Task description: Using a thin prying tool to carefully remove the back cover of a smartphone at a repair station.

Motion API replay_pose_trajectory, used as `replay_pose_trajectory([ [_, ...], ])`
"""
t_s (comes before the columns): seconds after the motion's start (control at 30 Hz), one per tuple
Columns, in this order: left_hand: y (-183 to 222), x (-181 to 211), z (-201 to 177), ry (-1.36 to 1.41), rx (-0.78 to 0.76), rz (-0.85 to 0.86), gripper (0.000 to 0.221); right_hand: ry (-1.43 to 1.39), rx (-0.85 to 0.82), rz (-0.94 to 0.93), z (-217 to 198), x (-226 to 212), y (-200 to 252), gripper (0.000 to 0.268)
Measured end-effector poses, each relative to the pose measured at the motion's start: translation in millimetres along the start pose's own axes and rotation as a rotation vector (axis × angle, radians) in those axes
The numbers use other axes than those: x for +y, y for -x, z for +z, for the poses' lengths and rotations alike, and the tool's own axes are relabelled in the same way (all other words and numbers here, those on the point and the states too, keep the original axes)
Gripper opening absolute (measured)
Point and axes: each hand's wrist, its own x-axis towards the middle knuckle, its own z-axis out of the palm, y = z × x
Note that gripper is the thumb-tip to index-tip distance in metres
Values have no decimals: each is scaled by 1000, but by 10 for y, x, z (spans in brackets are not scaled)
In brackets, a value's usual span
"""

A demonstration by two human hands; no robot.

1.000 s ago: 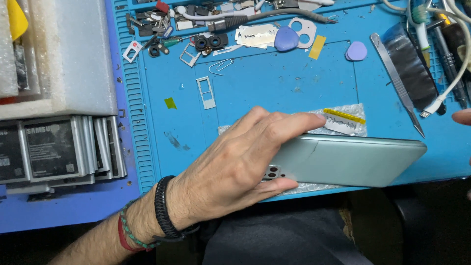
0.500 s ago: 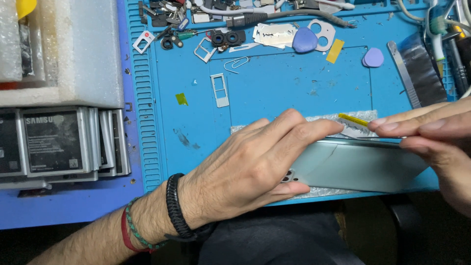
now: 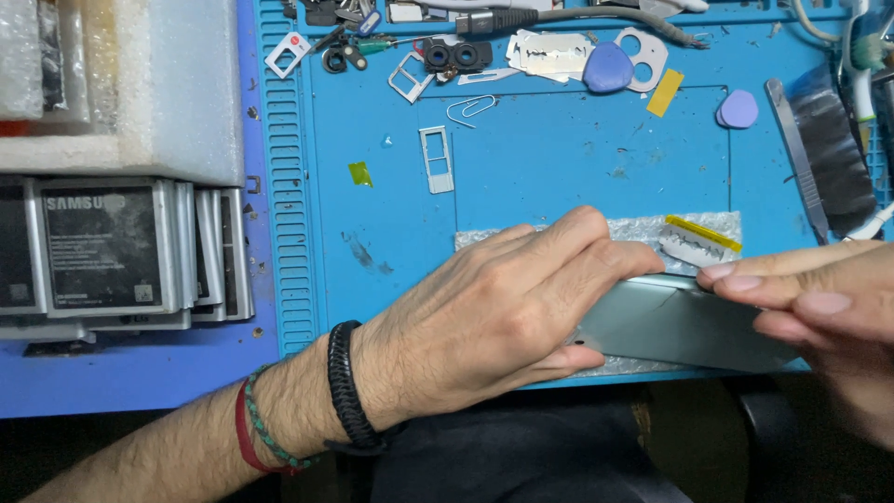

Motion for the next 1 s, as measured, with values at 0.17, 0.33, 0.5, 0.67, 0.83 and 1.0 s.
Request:
replay_pose_trajectory([
  [0.17,0,-1,23,-27,24,29,83,266,-52,-493,-20,40,76,35],
  [0.33,8,-12,36,-36,29,45,84,216,-53,-230,0,-102,2,22],
  [0.5,21,-7,52,-38,52,80,81,83,-424,-311,-337,-72,-367,38],
  [0.67,38,4,22,-16,40,66,79,-40,-163,-227,-158,35,-209,25],
  [0.83,11,17,24,-51,33,8,98,71,-129,-340,1,-138,-320,11],
  [1.0,42,-26,74,11,4,-46,111,97,-143,-424,-12,-192,-355,16],
])
